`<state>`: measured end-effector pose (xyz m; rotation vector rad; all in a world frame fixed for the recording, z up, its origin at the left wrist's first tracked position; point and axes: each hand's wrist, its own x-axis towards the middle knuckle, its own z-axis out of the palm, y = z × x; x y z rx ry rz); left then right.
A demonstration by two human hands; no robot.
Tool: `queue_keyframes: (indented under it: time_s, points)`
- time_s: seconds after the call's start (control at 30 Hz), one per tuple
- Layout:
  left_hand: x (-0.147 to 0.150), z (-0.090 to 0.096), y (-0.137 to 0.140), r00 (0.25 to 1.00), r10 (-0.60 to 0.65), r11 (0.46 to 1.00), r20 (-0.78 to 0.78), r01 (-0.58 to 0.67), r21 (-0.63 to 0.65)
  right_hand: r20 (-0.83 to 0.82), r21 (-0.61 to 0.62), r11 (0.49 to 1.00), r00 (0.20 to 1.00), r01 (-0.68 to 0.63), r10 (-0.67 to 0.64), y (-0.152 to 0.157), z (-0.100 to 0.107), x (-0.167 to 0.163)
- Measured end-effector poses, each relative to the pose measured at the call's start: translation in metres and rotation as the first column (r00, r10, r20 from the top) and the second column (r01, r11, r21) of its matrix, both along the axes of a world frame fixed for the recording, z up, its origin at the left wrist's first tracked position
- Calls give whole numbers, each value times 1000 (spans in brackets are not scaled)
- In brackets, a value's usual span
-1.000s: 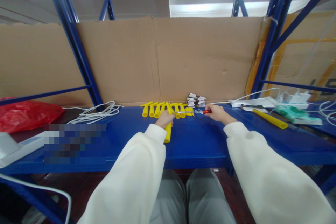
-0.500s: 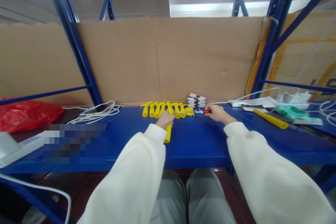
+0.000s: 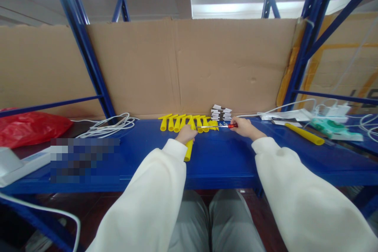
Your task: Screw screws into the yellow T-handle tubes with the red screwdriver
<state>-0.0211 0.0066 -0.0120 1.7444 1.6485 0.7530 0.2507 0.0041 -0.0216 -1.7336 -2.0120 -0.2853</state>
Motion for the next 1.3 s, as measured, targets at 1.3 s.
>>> queue_keyframes:
  time_s: [1.3]
  points:
    - [-2, 8, 0, 996, 5, 991, 94, -18, 136, 118, 93, 995, 993, -41, 30, -13, 10, -14]
